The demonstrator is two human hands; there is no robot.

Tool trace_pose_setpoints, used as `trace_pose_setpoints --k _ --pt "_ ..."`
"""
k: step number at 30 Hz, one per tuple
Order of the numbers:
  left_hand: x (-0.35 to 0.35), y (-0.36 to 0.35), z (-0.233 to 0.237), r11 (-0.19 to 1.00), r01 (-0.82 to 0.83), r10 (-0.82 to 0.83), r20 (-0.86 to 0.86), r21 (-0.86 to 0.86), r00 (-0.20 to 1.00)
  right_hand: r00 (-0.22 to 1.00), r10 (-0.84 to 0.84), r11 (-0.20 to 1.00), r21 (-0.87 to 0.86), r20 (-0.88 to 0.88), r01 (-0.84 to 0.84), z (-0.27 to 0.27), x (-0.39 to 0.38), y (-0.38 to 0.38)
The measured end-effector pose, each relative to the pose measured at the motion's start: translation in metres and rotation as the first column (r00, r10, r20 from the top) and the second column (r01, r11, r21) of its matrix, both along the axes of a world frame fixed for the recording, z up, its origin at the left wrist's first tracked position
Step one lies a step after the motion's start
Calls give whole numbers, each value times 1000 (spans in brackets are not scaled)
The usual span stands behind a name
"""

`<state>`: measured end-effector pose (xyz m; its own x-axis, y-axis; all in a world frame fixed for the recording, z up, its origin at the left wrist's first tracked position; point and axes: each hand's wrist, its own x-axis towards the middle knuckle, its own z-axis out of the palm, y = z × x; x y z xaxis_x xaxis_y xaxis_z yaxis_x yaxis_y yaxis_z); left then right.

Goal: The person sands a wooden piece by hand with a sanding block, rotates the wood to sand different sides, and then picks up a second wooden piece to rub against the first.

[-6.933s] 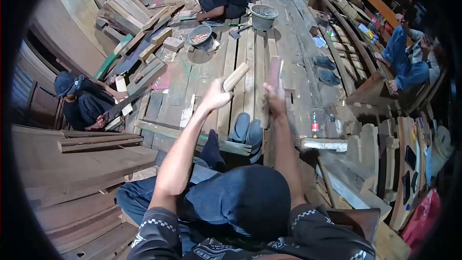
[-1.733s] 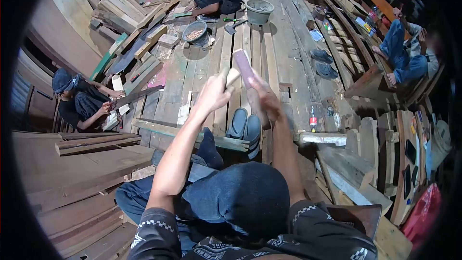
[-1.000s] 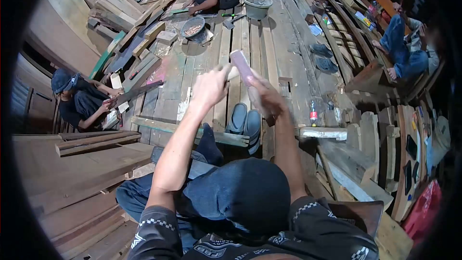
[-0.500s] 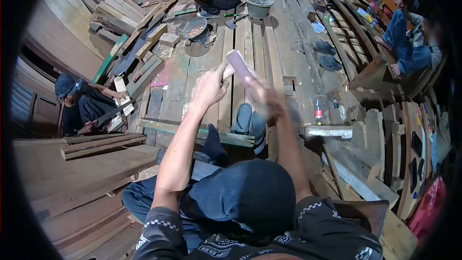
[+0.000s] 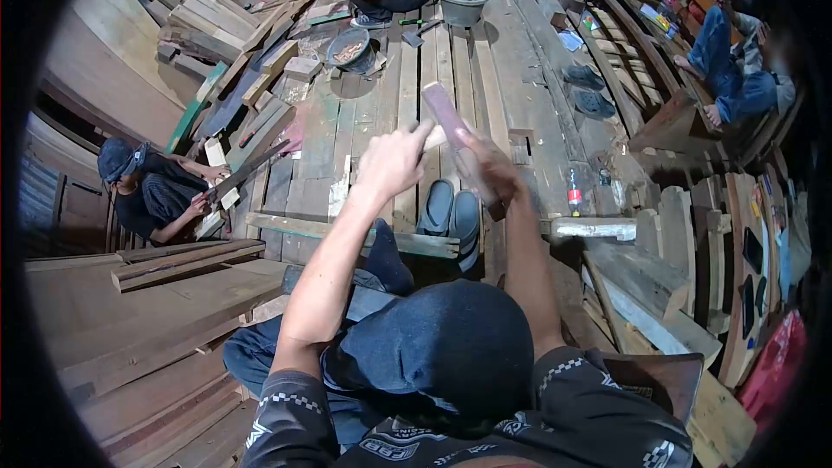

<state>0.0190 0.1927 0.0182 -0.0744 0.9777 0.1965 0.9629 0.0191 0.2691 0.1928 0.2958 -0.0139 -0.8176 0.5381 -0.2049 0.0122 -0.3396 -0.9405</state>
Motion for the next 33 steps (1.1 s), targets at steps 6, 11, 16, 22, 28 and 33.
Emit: trace_pose_setpoints --k 6,11,16,22,28,33 --pt "2 6 -5 997 -61 62 15 -47 998 1000 23 998 58 -12 -23 -3 -1 2" --pt "0 1 -3 997 -70 69 27 20 997 992 49 998 40 -114 -44 -35 -4 15" --pt "9 5 -6 999 -28 29 37 -24 999 996 51 998 42 -66 -48 -35 3 19" --pt "0 1 -8 998 -66 66 -44 3 997 988 99 994 -31 -122 -103 -34 1 15" --pt "-7 4 -13 996 -86 87 19 -26 996 998 50 995 79 28 -52 -37 -4 17" --pt "2 1 0 990 -100 95 -49 -99 994 999 53 994 96 -5 -53 -27 0 13"
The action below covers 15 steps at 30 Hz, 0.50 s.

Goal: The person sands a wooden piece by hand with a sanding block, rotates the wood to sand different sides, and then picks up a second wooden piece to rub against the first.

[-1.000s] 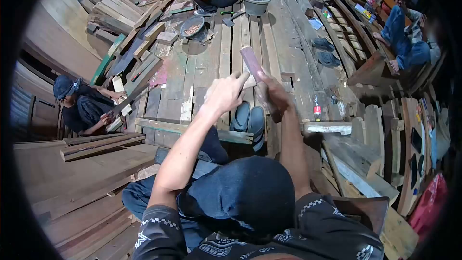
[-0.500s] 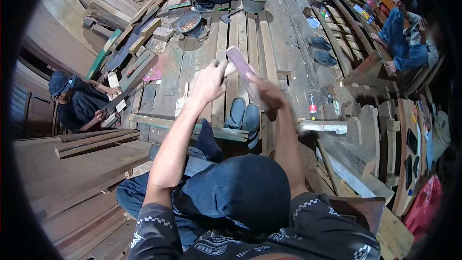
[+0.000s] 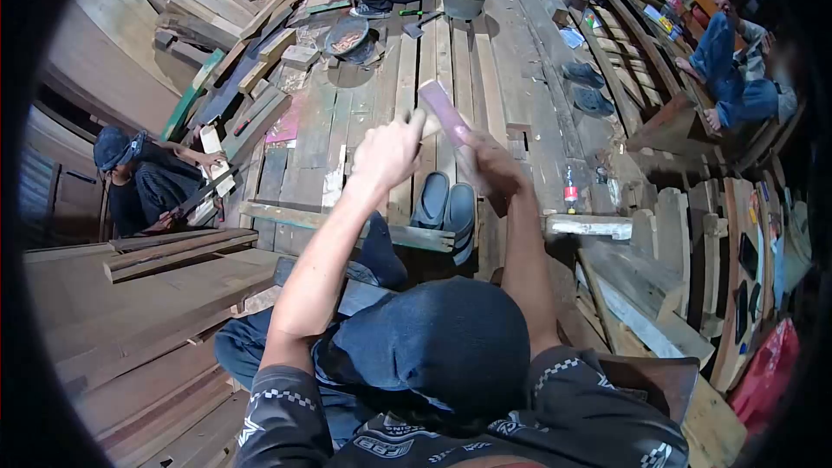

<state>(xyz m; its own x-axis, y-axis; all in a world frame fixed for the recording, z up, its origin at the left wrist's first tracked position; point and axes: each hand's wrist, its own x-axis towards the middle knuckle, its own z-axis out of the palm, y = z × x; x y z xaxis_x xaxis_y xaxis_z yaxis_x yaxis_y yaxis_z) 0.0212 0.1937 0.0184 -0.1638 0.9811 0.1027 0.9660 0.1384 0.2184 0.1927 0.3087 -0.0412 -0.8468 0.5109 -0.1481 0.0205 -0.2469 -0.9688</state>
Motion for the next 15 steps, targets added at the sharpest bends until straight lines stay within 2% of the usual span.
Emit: trace_pose_setpoints --k 2,5,7,9,10,11,13,14,15 --pt "14 0 0 999 31 -31 1 -16 1000 1000 -14 1000 -7 16 14 -10 4 10" --pt "-3 6 -17 999 33 -34 -7 -17 999 985 -86 991 112 148 70 11 -8 -5" --pt "-15 2 -12 1000 -26 26 22 8 999 994 -68 976 211 86 49 16 -17 -9" --pt "-29 -2 -16 996 -79 78 21 47 997 989 -6 995 97 147 -9 30 -8 -19" --pt "-32 0 -18 980 -145 139 57 132 989 992 47 995 87 118 -58 32 -3 -18" --pt "-40 0 -18 973 -174 151 154 151 976 998 10 995 96 68 -16 24 -6 -16" --pt "-46 4 -24 851 -95 -62 279 517 958 997 -67 992 108 -33 70 21 -15 -17" --pt "-48 6 -28 843 -127 -94 375 523 922 994 -92 996 10 64 91 21 -8 -14" --pt "-43 8 -27 836 -163 -125 470 525 874 986 -150 987 -43 72 153 20 -14 -14"
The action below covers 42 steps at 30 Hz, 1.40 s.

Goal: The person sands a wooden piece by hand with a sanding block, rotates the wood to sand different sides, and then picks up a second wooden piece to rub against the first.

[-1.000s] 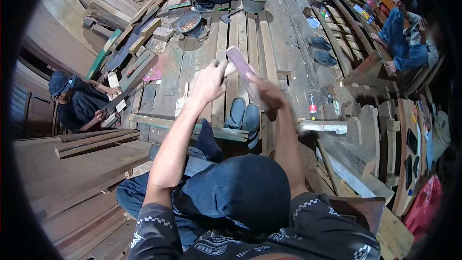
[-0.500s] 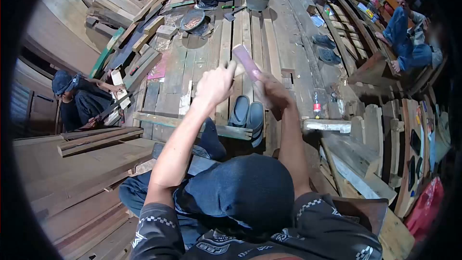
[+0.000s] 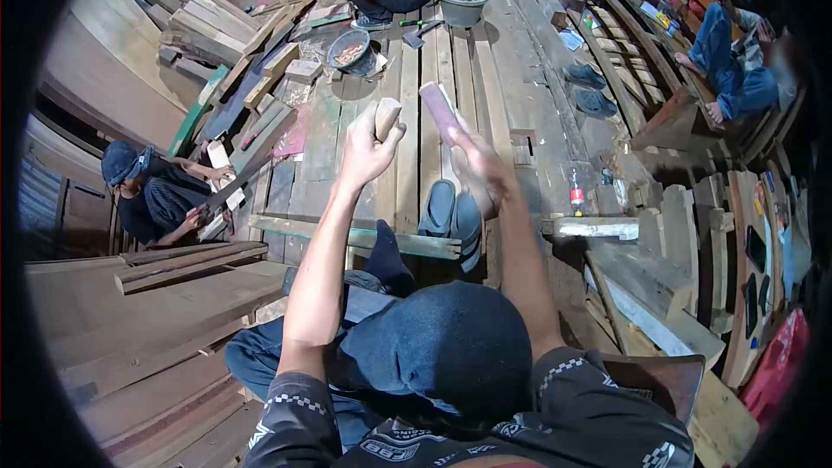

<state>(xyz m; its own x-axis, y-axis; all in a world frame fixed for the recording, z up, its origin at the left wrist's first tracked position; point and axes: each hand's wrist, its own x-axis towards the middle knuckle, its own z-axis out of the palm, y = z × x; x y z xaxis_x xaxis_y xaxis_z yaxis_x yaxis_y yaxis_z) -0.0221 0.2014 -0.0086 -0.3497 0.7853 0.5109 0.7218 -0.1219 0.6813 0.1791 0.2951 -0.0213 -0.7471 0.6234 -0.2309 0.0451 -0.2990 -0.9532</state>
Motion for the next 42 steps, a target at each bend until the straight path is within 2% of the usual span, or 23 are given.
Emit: trace_pose_setpoints --k 1,4,6,7,9,12,17,18,20,23,24,26,27,30,31,36,37,39,40,42 --pt "4 1 0 1000 21 -23 110 23 994 999 -18 1000 -17 -32 18 -1 0 -1" --pt "15 -1 7 997 63 -49 245 -53 968 994 -30 999 -23 -103 28 -5 0 3" --pt "18 -1 9 995 101 -96 202 -12 975 994 -54 998 -31 -100 52 -4 -1 5" --pt "19 -2 9 989 149 -139 266 -17 954 994 -80 996 -45 -74 77 -3 -1 4" --pt "22 -5 10 974 228 -209 410 3 888 994 -100 994 -59 -46 97 10 2 -2" --pt "25 -4 8 938 329 -325 613 110 720 994 -65 997 -46 -83 62 12 3 -3" --pt "24 0 -3 911 359 -382 744 203 547 995 -52 999 -17 -90 51 8 -1 -3" --pt "28 -1 -1 941 296 -307 777 162 549 995 -44 999 -27 -89 42 7 -3 -3" --pt "31 -2 5 953 281 -241 847 114 474 994 -59 998 -31 -97 56 4 -5 -4" --pt "26 -1 1 935 338 -269 833 105 484 994 -48 999 2 -100 49 3 -7 -4" --pt "29 -2 4 935 332 -292 797 123 529 994 -43 999 3 -97 44 6 -7 -4" --pt "27 0 3 941 327 -262 803 88 535 995 -35 999 5 -90 35 9 -6 -6" --pt "26 0 1 956 291 -223 763 48 606 995 -17 1000 0 -101 18 8 -6 -6" --pt "27 1 -2 951 295 -257 764 92 592 995 -29 1000 3 -98 29 9 -8 -8" --pt "24 4 -2 952 304 -215 795 41 567 993 -28 1000 4 -113 29 7 -9 -7" --pt "26 3 -2 972 231 -176 769 38 614 992 -36 999 -43 -119 31 18 -7 -13" --pt "24 4 -3 971 237 -175 790 39 587 993 3 1000 15 -117 -1 12 -7 -9" --pt "22 5 -7 966 238 -216 807 96 550 997 -5 1000 -15 -80 4 11 -9 -7" --pt "21 6 -9 975 215 -159 845 54 511 998 2 1000 -14 -62 -2 10 -9 -6" --pt "19 6 -15 978 201 -161 839 64 519 998 -18 1000 0 -65 18 4 -12 -6"
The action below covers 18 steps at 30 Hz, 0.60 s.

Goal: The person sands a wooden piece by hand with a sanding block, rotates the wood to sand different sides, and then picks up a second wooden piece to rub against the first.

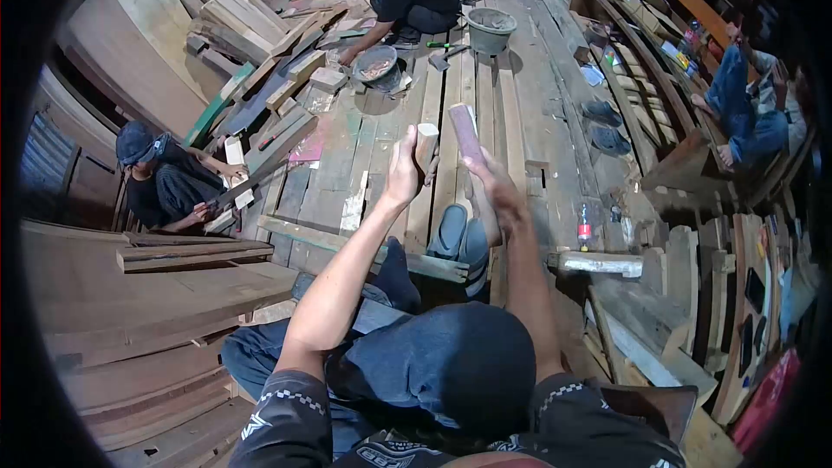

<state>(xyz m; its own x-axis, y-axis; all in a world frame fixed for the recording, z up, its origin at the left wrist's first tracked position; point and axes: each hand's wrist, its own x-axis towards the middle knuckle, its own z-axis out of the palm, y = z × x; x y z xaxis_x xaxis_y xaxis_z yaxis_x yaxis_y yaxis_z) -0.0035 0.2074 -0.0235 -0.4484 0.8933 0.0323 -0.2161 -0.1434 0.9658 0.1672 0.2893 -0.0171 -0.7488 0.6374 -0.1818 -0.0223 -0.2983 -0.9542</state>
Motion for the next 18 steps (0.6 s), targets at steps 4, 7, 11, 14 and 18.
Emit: trace_pose_setpoints --k 4,7,11,14,18 --pt "-6 8 -7 994 -14 25 -97 113 995 1000 -12 1000 14 -15 12 -1 0 -1" --pt "-15 4 -14 985 63 -50 -82 163 995 1000 14 1000 19 5 -14 -4 1 1" --pt "0 -2 6 992 -113 124 -222 63 967 1000 24 999 20 1 -24 -3 2 1" --pt "0 -8 21 980 -198 189 -449 28 873 999 28 996 88 -30 -26 -19 -5 9" --pt "-1 -5 22 966 -251 248 -532 68 810 999 0 1000 27 -45 1 -17 -6 4"
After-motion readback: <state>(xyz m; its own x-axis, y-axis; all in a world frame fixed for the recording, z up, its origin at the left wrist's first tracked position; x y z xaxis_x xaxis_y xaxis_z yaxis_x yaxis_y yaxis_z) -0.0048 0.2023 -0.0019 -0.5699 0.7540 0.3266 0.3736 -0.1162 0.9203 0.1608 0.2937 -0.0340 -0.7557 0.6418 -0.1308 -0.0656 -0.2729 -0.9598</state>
